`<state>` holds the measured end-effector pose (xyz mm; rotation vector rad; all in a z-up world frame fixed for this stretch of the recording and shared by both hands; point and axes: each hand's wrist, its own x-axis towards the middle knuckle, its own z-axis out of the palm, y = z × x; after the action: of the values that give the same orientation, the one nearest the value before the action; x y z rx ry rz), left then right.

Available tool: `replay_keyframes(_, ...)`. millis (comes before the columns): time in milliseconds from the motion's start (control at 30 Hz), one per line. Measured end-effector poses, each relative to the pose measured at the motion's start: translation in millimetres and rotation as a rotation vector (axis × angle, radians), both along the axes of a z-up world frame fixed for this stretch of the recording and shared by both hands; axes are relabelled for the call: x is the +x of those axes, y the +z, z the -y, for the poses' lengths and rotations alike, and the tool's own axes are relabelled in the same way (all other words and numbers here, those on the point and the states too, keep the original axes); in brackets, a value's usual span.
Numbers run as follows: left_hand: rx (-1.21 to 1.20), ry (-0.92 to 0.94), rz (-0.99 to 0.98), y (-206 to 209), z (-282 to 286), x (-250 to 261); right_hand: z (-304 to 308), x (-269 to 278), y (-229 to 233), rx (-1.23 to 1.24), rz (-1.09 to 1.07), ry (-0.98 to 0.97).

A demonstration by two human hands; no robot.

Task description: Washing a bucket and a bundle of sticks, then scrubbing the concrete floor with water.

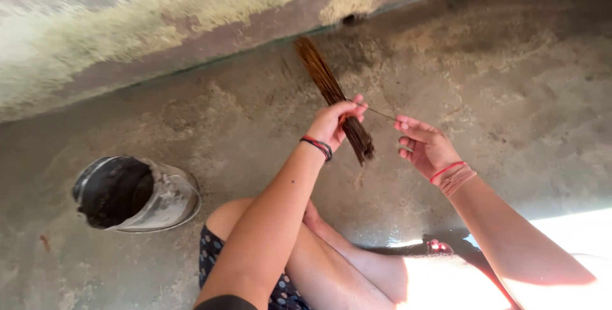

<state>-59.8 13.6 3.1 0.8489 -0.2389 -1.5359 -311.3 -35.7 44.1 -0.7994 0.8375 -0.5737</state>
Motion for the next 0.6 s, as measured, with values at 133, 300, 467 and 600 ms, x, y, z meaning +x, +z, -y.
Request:
replay_keyframes(133, -0.022, 0.109, -0.023, -5.3, 15.3, 9.8, 21.7, 10.8, -15.3, 0.067, 0.043, -0.027)
replay_keyframes(300, 0.016, 0.150, -0.048, -10.9, 23.3, 8.3, 33.5, 23.5, -22.6, 0.217, 0.071, -0.132)
replay_keyframes(467, -0.014, 0.062, -0.018, 12.6, 16.1, -8.4, 38.9, 19.8, -72.9, 0.212, 0.330, 0.032)
replay_keyframes(600, -0.006, 0.063, -0.019, 9.5, 15.8, -6.8, 36.3, 24.1, -48.6, 0.372, 0.431, -0.101)
